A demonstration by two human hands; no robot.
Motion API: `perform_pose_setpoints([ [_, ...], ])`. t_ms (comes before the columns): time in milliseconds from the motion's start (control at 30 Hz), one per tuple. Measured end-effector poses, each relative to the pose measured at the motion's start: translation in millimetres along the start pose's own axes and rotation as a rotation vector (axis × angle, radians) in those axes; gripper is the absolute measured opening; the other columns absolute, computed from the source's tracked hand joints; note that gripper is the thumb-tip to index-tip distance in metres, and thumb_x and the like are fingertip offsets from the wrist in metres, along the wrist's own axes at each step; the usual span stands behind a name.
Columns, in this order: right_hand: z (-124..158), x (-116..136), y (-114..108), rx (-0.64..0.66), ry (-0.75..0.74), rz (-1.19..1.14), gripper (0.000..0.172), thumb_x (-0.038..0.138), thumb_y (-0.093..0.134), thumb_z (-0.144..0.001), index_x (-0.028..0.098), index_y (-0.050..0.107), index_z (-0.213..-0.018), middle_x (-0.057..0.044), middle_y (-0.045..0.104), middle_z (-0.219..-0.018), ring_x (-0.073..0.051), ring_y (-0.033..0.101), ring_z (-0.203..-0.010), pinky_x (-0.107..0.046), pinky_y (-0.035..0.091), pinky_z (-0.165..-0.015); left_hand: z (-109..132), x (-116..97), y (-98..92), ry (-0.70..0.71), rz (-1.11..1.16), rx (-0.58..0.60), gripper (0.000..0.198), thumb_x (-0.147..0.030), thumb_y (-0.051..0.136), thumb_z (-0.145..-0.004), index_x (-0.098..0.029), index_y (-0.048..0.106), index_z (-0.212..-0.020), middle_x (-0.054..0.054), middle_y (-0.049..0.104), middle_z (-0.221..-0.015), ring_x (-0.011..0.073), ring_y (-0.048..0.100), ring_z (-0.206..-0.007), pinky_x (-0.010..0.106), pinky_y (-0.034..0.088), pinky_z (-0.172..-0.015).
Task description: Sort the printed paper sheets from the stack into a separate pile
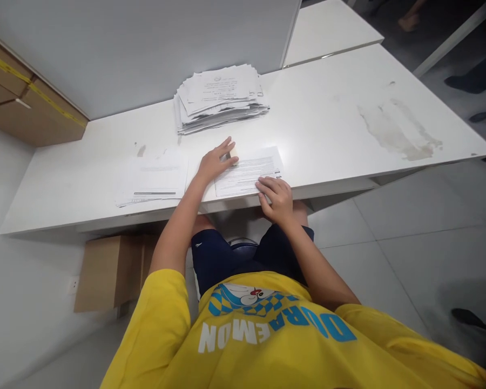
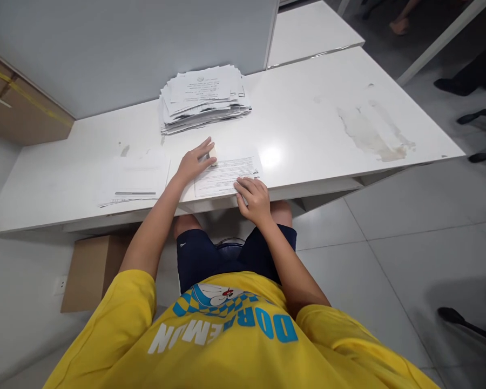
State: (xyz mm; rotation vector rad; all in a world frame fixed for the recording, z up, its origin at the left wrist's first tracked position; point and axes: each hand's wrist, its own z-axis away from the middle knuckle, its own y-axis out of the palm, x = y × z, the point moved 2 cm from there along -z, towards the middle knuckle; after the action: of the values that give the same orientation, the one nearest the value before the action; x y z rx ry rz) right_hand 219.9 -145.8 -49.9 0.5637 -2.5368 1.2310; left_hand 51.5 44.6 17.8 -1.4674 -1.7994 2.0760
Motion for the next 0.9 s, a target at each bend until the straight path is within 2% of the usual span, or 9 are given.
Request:
perform_pose_setpoints([
  [133,1.1,-2.0,-0.1,0.075,0.044,0.008,0.036,0.026,0.048,-0.094,0.025,0.070,-0.121,-0.008,0.069,-0.130,-0.026,0.059,-0.127,-0.048,0.042,-0.109,0.3,1.6,5.2,0.051,0.012,0.021,0.058,-0.060,0.051,-0.096,-0.038,0.047,-0.150,-0.005,0.030,-0.165,0.0229,0.037,-0.151,0.041,0.028,-0.125],
  [300,1.7,-1.4,5.2,0.060,0.074,0.008,0.035,0.025,0.048,-0.091,0.024,0.071,-0.118,-0.009,0.069,-0.128,-0.028,0.059,-0.125,-0.048,0.040,-0.108,-0.5,1.5,8.1,0.077,-0.065,0.080,0.058,-0.062,0.040,-0.099,-0.040,0.040,-0.153,-0.002,0.023,-0.168,0.0229,0.024,-0.156,0.049,0.018,-0.126],
  [400,-3.4,1.8,4.6,0.059,0.073,0.016,0.034,0.023,0.049,-0.091,0.024,0.072,-0.116,-0.009,0.070,-0.125,-0.027,0.061,-0.120,-0.045,0.040,-0.104,0.7,-1.1,6.6,0.064,-0.070,0.092,0.058,-0.062,0.037,-0.100,-0.037,0.041,-0.153,0.000,0.024,-0.169,0.0213,0.021,-0.157,0.048,0.016,-0.127],
  [500,-7.2,7.6,-2.7,0.052,0.019,0.035,0.034,0.021,0.051,-0.091,0.024,0.072,-0.117,-0.007,0.072,-0.120,-0.025,0.064,-0.110,-0.042,0.041,-0.098,3.1,-3.6,4.3,0.059,-0.048,0.077,0.057,-0.060,0.037,-0.101,-0.035,0.043,-0.152,0.002,0.025,-0.168,0.0202,0.024,-0.156,0.046,0.016,-0.127],
  [633,7.3,13.1,-19.0,-0.014,-0.070,0.155,0.038,0.017,0.054,-0.090,0.023,0.070,-0.124,-0.007,0.075,-0.110,-0.023,0.066,-0.094,-0.040,0.044,-0.090,6.0,-0.2,0.9,0.046,0.018,0.040,0.062,-0.061,0.040,-0.099,-0.034,0.039,-0.154,0.002,0.023,-0.169,0.0216,0.026,-0.156,0.043,0.019,-0.127],
  [700,21.8,10.6,-29.2,-0.065,-0.078,0.206,0.039,0.015,0.055,-0.088,0.025,0.070,-0.122,-0.006,0.076,-0.100,-0.021,0.067,-0.083,-0.039,0.046,-0.085,6.7,5.2,-1.3,0.021,0.091,-0.021,0.069,-0.064,0.041,-0.097,-0.033,0.030,-0.159,0.002,0.017,-0.171,0.0214,0.023,-0.157,0.039,0.023,-0.126],
  [767,34.6,3.3,-42.1,-0.169,-0.007,0.179,0.037,0.015,0.053,-0.089,0.028,0.071,-0.119,-0.005,0.076,-0.094,-0.022,0.068,-0.078,-0.041,0.049,-0.080,6.8,10.5,-2.5,0.007,0.162,-0.069,0.075,-0.066,0.040,-0.097,-0.032,0.021,-0.161,0.002,0.013,-0.171,0.0206,0.022,-0.157,0.036,0.026,-0.124],
  [833,41.0,-8.0,-58.0,-0.362,0.186,0.098,0.036,0.021,0.048,-0.094,0.031,0.069,-0.121,-0.007,0.075,-0.099,-0.027,0.070,-0.085,-0.045,0.052,-0.078,6.7,13.3,-2.3,-0.002,0.195,-0.071,0.078,-0.069,0.039,-0.096,-0.033,0.018,-0.162,0.002,0.015,-0.171,0.0203,0.023,-0.157,0.036,0.027,-0.125],
  [900,37.9,-19.3,-72.1,-0.530,0.394,-0.024,0.042,0.032,0.037,-0.100,0.032,0.059,-0.136,-0.011,0.070,-0.113,-0.034,0.066,-0.109,-0.054,0.053,-0.086,6.8,12.9,-1.6,-0.009,0.180,-0.052,0.081,-0.071,0.042,-0.094,-0.032,0.020,-0.162,0.002,0.017,-0.171,0.0208,0.022,-0.157,0.036,0.025,-0.125],
])
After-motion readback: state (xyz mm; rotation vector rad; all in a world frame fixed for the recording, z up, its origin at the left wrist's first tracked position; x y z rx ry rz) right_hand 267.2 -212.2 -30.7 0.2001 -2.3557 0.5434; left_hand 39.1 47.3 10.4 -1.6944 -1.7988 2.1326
